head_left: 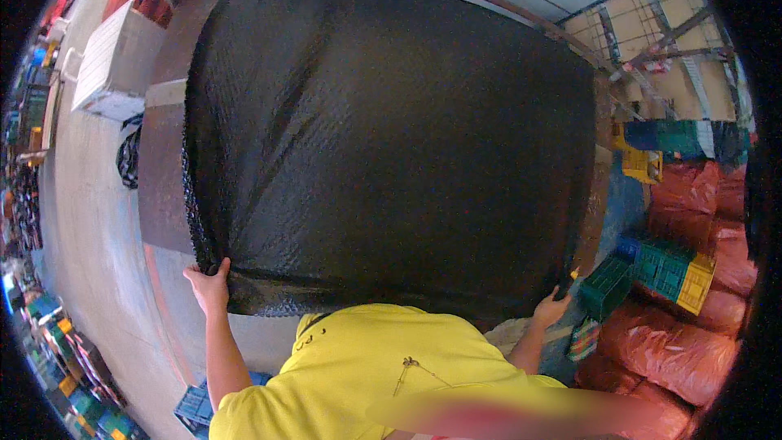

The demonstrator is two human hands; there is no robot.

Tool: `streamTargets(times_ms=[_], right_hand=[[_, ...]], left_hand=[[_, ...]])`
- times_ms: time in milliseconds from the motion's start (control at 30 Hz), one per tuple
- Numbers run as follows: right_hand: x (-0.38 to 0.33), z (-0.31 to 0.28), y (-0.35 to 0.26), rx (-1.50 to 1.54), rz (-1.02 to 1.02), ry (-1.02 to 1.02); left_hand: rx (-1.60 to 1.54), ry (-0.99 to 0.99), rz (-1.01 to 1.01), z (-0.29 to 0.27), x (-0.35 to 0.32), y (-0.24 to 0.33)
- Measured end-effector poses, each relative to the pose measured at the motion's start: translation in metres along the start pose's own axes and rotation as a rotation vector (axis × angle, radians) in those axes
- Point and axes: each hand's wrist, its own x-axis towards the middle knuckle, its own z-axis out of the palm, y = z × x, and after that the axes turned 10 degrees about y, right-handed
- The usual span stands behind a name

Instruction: The person uses a yellow utility knife to cut a large black plastic sheet on a workbench. They repeatedly lift, fold, and slice the sheet into smaller pieces, then gather the cut pieces into a pile.

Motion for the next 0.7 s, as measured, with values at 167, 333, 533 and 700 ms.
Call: streamTargets(times_ms=[167, 333, 533, 700], right_hand=[[-0.001, 0.049, 0.045, -0.055, 0.067, 0.012], [0.02, 0.059, 0.029, -0.082, 0.172, 0.208], [-0.018, 0.007, -0.288, 0.548, -0.383, 0.229], [-0.235, 0.001, -0.583, 1.015, -1.231, -0.554]], left_hand=[[0.24, 0.393, 0.498, -0.014, 0.011, 0.069], [0.024, 0.48, 0.728, 0.059, 0.069, 0.177], [0.149, 0.376, 0.502, 0.103, 0.08, 0.169], [0.136, 0.386, 0.495, 0.094, 0.069, 0.156]])
